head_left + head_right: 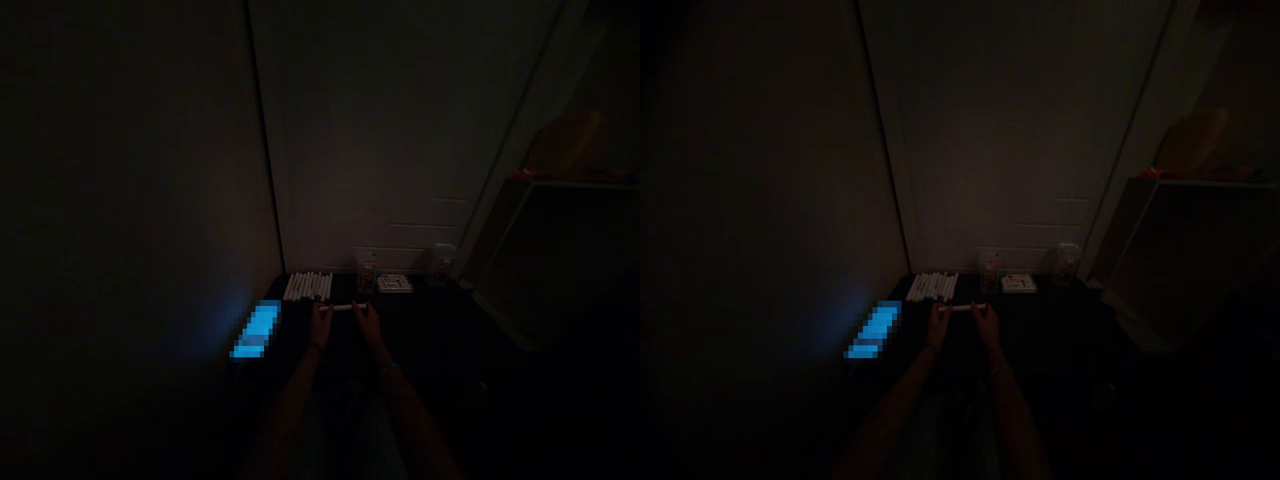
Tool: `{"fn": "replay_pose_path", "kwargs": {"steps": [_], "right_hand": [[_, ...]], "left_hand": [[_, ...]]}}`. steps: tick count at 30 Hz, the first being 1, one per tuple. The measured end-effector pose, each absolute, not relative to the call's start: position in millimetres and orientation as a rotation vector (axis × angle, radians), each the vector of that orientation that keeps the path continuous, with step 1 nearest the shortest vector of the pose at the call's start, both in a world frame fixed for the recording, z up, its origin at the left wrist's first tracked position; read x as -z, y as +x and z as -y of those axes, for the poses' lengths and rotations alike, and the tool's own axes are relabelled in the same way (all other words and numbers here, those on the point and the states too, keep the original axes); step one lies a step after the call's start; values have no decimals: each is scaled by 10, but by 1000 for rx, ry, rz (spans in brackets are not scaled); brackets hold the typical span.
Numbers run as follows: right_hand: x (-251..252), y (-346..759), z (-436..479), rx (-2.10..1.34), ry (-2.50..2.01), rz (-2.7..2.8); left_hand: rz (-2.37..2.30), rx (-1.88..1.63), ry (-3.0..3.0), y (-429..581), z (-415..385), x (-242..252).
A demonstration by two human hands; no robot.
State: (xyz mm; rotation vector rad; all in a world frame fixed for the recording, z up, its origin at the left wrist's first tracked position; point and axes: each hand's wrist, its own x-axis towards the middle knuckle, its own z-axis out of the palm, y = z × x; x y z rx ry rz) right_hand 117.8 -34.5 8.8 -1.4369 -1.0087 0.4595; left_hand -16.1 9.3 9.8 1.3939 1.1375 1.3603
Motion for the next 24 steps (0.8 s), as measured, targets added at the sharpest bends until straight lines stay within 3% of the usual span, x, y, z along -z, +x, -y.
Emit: {"fn": "replay_pose_path", "kwargs": {"steps": [24], "right_hand": [[-136,1179,378,-472,-1453,1068]], "left_hand": [[-1118,-1392,1419,-155,-95,-95]]}}
